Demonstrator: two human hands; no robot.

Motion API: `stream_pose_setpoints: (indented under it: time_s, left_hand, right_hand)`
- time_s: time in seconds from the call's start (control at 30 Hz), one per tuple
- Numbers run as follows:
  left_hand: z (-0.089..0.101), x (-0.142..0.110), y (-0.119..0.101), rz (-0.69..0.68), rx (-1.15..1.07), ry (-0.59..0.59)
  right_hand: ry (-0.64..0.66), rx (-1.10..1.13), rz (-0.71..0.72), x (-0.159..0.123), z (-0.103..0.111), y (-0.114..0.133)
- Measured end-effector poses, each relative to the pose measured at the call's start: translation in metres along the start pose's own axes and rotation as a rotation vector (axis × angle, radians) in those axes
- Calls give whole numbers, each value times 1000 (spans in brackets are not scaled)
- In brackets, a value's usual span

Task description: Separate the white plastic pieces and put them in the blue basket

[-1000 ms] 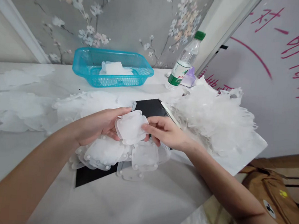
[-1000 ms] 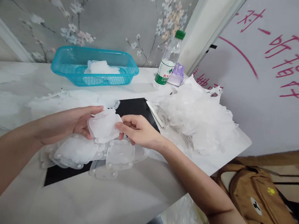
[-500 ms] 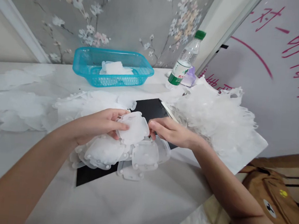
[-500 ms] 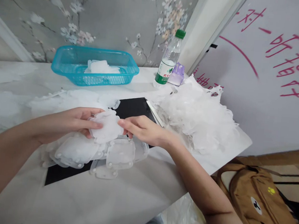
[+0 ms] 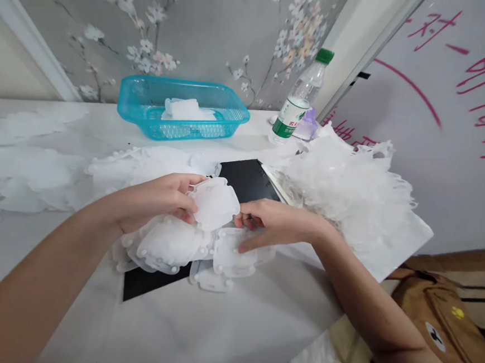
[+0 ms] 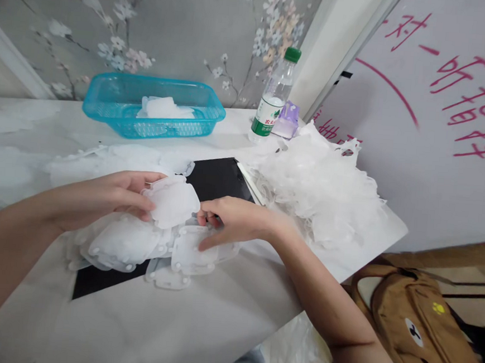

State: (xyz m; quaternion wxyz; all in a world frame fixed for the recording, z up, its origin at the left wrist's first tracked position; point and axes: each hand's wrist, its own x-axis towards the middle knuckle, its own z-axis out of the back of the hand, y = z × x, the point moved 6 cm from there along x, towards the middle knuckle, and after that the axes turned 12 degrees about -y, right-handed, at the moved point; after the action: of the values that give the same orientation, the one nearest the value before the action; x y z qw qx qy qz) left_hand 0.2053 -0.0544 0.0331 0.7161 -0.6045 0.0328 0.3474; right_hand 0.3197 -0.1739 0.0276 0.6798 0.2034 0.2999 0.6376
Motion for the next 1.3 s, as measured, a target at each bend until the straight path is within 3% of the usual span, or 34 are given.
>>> stream_pose_setpoints:
  time_s: [0.1, 0.2, 0.4, 0.63, 0.8, 0.93, 1.1, 1.17, 1.3]
  left_hand:
    - [5, 1, 5, 93, -5, -85]
    - [5, 1, 4, 82, -14, -88]
    - [6, 4, 7, 73, 1, -88]
    - [-9, 0, 1, 29, -31, 121]
    - [-13, -2, 1, 26, -49, 152]
    - [-7, 0, 6, 81, -15, 20]
    - [-11, 1, 4, 57, -63, 89]
    - [-10, 2, 4, 61, -93, 77]
    - [-8, 2, 0, 52, -209, 72]
  right_hand:
    - [-9, 36, 84, 0, 0, 5]
    - [-18, 119, 151, -2, 2, 8]
    - [-46, 339, 124, -5, 7, 7]
    - [-295, 609, 14, -3, 22, 4]
    - [-477, 669, -39, -3, 29, -1]
    - [-691, 630, -30, -4, 36, -6]
    - [-1030, 611, 66, -15, 39, -3]
    - [-1025, 516, 160, -16, 35, 7]
    - [-894, 171, 449, -16, 22, 32]
